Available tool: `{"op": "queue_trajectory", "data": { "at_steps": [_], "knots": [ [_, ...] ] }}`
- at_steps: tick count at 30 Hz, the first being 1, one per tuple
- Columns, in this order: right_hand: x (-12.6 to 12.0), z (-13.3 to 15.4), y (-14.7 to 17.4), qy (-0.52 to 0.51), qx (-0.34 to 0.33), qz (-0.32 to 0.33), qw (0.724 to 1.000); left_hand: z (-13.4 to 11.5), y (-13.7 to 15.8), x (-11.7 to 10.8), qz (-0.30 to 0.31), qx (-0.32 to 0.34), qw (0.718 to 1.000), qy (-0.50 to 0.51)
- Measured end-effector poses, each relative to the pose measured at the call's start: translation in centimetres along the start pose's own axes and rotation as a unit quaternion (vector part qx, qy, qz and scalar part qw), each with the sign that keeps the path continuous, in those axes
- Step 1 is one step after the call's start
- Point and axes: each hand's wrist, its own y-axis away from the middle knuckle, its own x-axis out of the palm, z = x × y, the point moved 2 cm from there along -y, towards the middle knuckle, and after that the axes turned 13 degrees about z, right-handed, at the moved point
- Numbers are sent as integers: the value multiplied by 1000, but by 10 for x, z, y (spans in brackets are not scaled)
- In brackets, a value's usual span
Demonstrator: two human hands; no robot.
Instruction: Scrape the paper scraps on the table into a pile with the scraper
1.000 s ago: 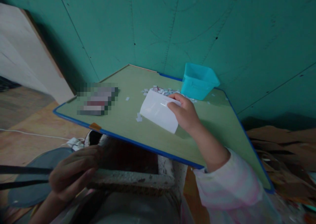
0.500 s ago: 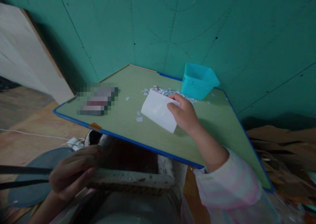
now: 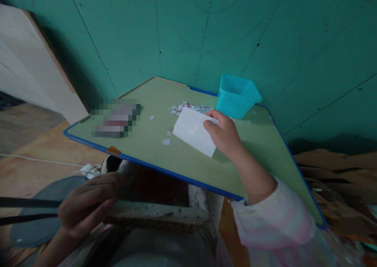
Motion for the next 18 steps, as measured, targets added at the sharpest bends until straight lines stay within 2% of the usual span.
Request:
{"op": "queue_trajectory", "data": {
  "at_steps": [18],
  "knots": [
    [-15,4,0,42,15,-22,999,1,4,1,1,-6,1000,7]
  ]
}}
